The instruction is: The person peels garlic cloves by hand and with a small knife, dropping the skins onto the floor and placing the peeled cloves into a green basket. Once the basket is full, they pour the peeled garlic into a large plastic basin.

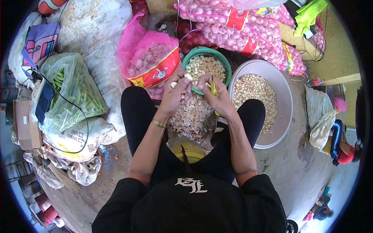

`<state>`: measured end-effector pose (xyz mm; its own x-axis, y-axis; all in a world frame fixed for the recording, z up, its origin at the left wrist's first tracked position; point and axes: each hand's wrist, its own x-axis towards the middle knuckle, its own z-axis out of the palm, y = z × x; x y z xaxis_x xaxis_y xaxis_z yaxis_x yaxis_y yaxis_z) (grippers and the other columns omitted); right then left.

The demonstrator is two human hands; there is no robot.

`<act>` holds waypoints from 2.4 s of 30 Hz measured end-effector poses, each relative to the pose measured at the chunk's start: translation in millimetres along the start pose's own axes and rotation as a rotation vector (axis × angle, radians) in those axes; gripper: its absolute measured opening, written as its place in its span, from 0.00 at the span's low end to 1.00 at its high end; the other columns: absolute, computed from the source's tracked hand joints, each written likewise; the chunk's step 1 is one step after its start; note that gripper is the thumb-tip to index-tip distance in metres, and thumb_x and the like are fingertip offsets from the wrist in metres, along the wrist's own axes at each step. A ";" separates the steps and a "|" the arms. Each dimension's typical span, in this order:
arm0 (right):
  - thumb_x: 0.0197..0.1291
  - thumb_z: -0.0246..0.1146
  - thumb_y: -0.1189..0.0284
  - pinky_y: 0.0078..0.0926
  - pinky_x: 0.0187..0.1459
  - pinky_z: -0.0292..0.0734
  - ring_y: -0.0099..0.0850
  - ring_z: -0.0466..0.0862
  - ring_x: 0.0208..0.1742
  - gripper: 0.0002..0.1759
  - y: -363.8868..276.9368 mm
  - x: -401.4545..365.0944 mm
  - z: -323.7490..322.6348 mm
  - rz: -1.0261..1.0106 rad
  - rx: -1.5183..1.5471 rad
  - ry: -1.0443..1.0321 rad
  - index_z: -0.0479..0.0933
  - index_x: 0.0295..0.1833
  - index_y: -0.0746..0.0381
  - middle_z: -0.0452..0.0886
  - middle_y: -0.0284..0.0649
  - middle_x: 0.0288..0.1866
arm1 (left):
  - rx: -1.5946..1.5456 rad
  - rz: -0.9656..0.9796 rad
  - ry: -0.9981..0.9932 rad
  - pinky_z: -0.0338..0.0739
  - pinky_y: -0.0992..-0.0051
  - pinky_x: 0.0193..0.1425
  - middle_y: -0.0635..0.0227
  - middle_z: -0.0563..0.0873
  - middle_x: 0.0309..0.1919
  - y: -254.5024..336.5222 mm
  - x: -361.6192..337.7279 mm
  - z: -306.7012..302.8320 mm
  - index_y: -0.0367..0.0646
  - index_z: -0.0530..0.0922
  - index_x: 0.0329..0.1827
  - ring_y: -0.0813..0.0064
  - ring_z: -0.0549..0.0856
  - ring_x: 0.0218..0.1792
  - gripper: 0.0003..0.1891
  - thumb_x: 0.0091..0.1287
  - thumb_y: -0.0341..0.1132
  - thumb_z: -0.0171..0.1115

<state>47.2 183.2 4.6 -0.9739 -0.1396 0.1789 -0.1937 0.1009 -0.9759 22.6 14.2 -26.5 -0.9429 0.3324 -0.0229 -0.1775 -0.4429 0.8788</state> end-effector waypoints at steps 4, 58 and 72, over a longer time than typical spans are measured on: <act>0.65 0.65 0.77 0.23 0.40 0.71 0.20 0.73 0.35 0.05 4.4 -12.3 -10.4 0.120 0.001 -0.003 0.76 0.41 0.66 0.76 0.30 0.31 | -0.020 -0.071 0.034 0.62 0.86 0.17 0.75 0.76 0.26 -1.3 6.7 -3.1 0.42 0.75 0.54 0.89 0.72 0.19 0.14 0.77 0.43 0.55; 0.77 0.51 0.53 0.14 0.25 0.61 0.14 0.66 0.25 0.17 19.6 22.7 6.7 0.383 0.229 0.033 0.71 0.45 0.57 0.69 0.25 0.29 | 0.176 0.009 0.105 0.61 0.87 0.22 0.80 0.76 0.23 1.5 22.0 -12.3 0.41 0.79 0.47 0.93 0.69 0.20 0.06 0.73 0.33 0.62; 0.75 0.51 0.48 0.15 0.21 0.50 0.12 0.58 0.20 0.22 1.9 25.3 9.3 0.418 0.361 0.039 0.69 0.34 0.53 0.63 0.21 0.23 | 0.356 0.170 0.078 0.65 0.87 0.29 0.77 0.78 0.31 -6.3 23.0 -2.9 0.40 0.76 0.49 0.93 0.72 0.26 0.08 0.73 0.33 0.62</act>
<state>23.3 170.7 6.1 -0.9642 -0.1230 -0.2350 0.2564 -0.2052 -0.9445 1.2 22.3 -34.0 -0.9714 0.2090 0.1132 0.0789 -0.1657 0.9830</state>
